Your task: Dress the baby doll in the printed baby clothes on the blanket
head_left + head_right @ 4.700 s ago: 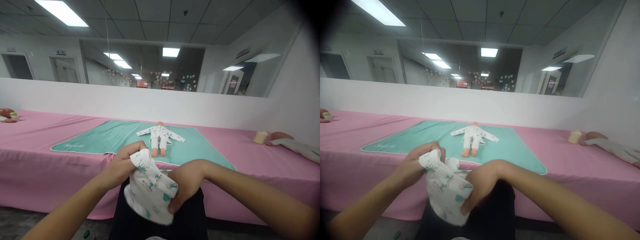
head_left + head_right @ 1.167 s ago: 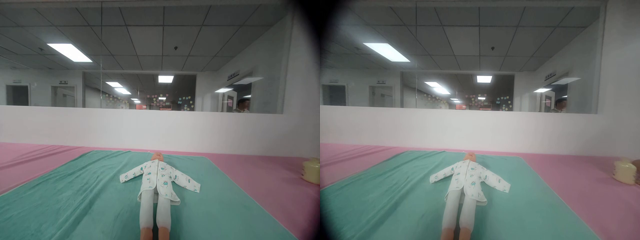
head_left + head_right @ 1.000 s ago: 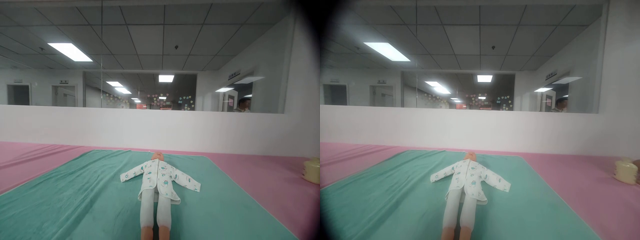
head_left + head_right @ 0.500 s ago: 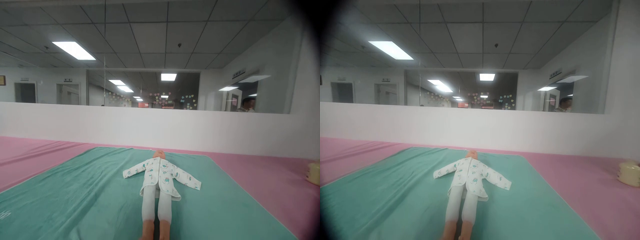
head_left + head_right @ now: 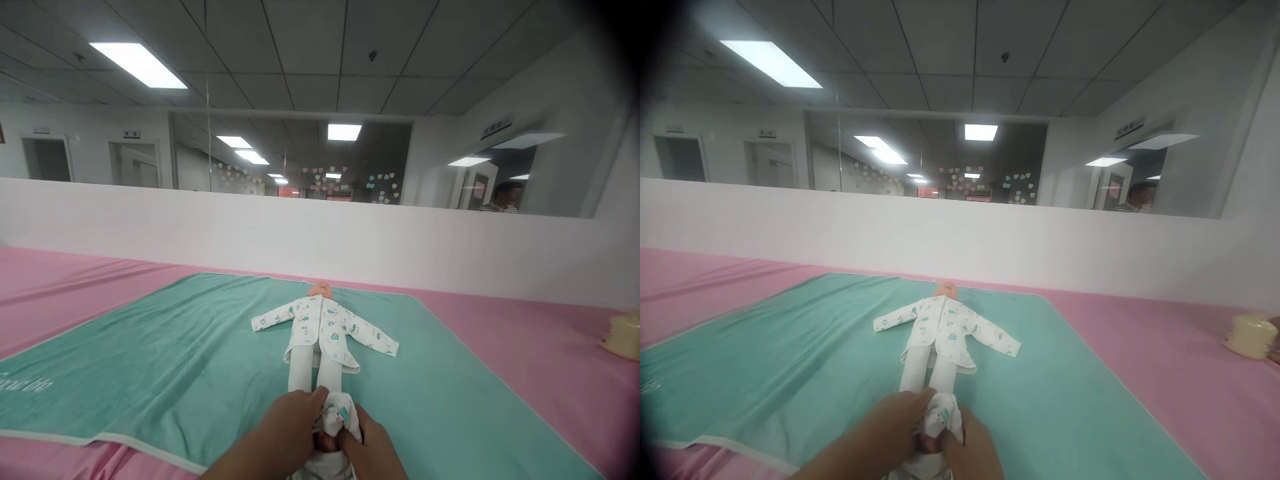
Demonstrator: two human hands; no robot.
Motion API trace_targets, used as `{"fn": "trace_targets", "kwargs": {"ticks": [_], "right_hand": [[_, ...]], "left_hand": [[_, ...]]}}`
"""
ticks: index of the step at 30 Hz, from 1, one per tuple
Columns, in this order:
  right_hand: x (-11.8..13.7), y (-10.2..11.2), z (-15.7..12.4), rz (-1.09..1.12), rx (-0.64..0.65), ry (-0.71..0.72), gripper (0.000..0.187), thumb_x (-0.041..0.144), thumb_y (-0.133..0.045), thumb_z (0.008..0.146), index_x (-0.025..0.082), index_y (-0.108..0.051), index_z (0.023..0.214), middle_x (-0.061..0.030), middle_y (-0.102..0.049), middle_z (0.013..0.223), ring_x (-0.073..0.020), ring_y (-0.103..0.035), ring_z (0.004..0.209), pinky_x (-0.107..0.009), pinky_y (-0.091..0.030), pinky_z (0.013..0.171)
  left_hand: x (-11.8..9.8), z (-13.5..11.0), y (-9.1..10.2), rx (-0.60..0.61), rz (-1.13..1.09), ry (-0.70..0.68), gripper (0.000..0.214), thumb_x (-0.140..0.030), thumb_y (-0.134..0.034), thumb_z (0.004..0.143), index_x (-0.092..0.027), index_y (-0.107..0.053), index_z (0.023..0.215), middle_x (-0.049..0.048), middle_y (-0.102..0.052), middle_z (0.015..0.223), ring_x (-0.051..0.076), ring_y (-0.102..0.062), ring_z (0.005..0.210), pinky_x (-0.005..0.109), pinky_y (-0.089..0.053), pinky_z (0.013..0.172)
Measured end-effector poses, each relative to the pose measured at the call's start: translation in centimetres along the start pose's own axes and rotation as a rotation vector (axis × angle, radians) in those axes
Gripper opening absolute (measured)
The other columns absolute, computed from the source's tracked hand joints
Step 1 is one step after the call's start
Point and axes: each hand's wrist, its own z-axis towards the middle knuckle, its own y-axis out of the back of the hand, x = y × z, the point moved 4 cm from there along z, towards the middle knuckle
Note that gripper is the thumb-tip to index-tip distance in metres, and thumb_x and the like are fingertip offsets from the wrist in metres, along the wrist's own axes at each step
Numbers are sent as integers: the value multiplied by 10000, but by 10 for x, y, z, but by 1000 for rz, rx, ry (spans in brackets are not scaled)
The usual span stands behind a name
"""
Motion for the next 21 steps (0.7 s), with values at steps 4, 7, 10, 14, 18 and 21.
{"fn": "trace_targets", "kwargs": {"ticks": [4,7,10,14,18,21], "right_hand": [[1,4,-2,18,25,42,227,328,-426,789,170,-571,866,-52,-643,846,-214,-584,833,-287,-412,744],[5,7,4,141,42,87,272,350,-449,790,156,-575,932,-62,-637,909,-218,-571,896,-302,-410,802],[3,12,14,319,57,101,383,393,-513,758,137,-564,1038,-84,-623,1011,-237,-547,983,-342,-390,882],[4,18,25,396,184,127,513,388,-652,681,149,-543,1122,-91,-604,1092,-255,-545,1001,-374,-392,901],[6,34,40,245,209,247,356,298,-648,689,160,-590,1012,-62,-624,1006,-247,-549,947,-370,-408,857],[-4,45,59,211,188,243,253,305,-623,716,166,-593,926,-37,-617,929,-227,-548,895,-335,-416,787]], "left_hand": [[3,6,-4,-35,217,-17,251,-234,-564,661,-211,-559,911,27,-587,720,174,-516,605,263,-316,550],[-3,7,2,-65,66,-18,298,-219,-564,666,-212,-553,963,27,-618,786,187,-546,685,254,-347,581],[-14,5,11,-52,-212,-77,342,-233,-574,697,-218,-533,1036,17,-630,923,184,-563,811,245,-397,682],[-22,7,20,15,-412,-168,436,-234,-620,684,-222,-519,1107,24,-609,1038,187,-548,913,251,-407,766],[-9,25,30,-113,-384,-82,221,-181,-591,668,-184,-558,887,7,-601,886,171,-523,817,250,-386,692],[7,39,37,-142,-447,73,121,-183,-574,673,-163,-512,775,-14,-546,739,153,-488,713,242,-346,610]]}}
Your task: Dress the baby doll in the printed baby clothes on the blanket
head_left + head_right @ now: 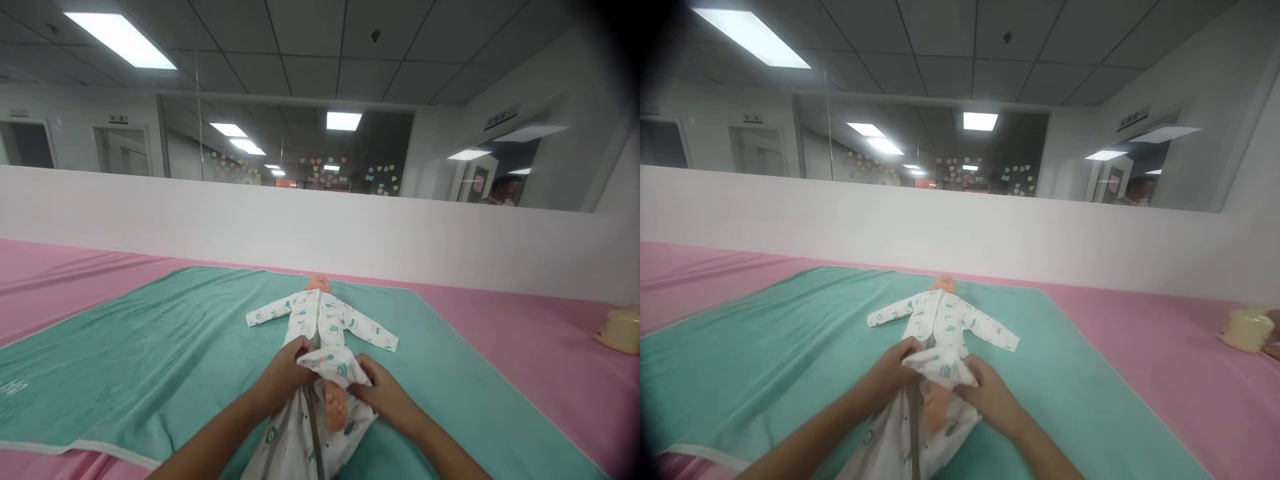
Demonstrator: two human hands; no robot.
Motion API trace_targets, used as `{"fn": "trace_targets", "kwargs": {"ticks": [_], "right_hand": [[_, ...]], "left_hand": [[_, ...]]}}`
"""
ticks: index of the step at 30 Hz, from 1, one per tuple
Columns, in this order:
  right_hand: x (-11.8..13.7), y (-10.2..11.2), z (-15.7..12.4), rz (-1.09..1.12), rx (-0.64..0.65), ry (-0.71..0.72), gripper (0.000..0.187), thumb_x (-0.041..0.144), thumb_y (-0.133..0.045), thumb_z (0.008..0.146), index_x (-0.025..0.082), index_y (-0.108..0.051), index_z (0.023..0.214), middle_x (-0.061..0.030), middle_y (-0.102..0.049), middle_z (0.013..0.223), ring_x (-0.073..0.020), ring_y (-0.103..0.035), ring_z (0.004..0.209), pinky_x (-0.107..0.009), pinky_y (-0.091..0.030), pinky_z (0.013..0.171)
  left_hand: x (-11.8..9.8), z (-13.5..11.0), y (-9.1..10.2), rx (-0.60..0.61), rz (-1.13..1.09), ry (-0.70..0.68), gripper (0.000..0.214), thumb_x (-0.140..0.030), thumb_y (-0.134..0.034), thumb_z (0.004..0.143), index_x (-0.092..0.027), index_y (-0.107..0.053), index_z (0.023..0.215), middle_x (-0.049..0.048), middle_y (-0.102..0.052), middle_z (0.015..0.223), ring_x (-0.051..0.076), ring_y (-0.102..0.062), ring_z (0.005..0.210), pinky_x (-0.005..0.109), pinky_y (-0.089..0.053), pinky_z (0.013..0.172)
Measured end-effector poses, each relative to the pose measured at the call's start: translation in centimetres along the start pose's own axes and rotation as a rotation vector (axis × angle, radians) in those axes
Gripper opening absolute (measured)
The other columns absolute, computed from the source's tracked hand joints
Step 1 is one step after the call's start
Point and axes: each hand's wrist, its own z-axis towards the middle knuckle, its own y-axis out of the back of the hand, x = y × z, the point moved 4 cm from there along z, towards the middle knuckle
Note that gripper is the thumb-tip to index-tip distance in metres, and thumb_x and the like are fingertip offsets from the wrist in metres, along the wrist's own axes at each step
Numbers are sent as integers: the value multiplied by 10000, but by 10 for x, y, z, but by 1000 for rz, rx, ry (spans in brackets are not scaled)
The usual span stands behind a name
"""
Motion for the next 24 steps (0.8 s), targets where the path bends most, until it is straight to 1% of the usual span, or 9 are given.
{"fn": "trace_targets", "kwargs": {"ticks": [2,5,7,9,12,16,20,22,24], "right_hand": [[-10,5,7,59,37,-17,283,351,-631,724,162,-591,931,-33,-612,918,-218,-546,880,-317,-410,764],[-24,4,12,207,76,-63,357,421,-632,731,141,-609,951,-55,-626,930,-220,-554,885,-321,-401,780],[-30,3,12,328,55,-92,384,452,-604,753,129,-622,959,-75,-641,912,-221,-570,861,-326,-403,770],[-33,0,10,455,67,-103,390,454,-582,773,129,-630,983,-90,-651,907,-217,-584,840,-329,-408,762],[-38,-1,7,583,124,-130,340,423,-577,783,135,-658,945,-100,-660,892,-213,-595,826,-332,-417,763],[-46,2,6,586,133,-228,391,480,-490,825,146,-672,915,-93,-663,820,-205,-595,812,-332,-424,771],[-30,2,17,304,305,-266,524,572,-368,847,144,-658,934,-67,-644,811,-189,-574,777,-328,-419,760],[-12,6,31,78,365,-228,520,580,-377,838,147,-665,826,-44,-628,775,-169,-545,727,-303,-406,726],[8,8,50,-104,371,-168,512,576,-408,824,141,-640,686,-23,-586,675,-140,-496,641,-271,-381,663]], "left_hand": [[3,6,3,143,-137,23,165,-218,-606,686,-155,-529,817,-1,-561,780,167,-502,750,252,-355,639],[7,10,8,400,-423,-17,231,-262,-633,723,-149,-560,911,42,-586,889,197,-521,858,278,-375,735],[13,13,13,487,-609,-32,227,-283,-639,736,-140,-569,898,43,-579,813,175,-526,783,270,-381,714],[23,19,20,481,-776,-32,220,-342,-603,770,-132,-565,822,28,-543,701,145,-503,664,255,-379,645],[38,30,33,364,-946,1,214,-343,-559,804,-134,-543,759,10,-515,650,119,-478,592,228,-363,580],[52,38,46,243,-1060,106,182,-316,-581,791,-144,-537,748,-4,-514,622,118,-493,567,224,-367,554],[58,40,42,207,-1103,155,145,-246,-638,741,-142,-556,797,11,-560,688,132,-542,609,232,-389,575],[58,40,35,242,-1078,134,156,-220,-637,745,-150,-558,859,27,-584,745,138,-562,632,231,-395,573],[56,41,29,286,-1056,89,208,-218,-644,745,-167,-550,923,42,-603,794,154,-584,664,239,-415,587]]}}
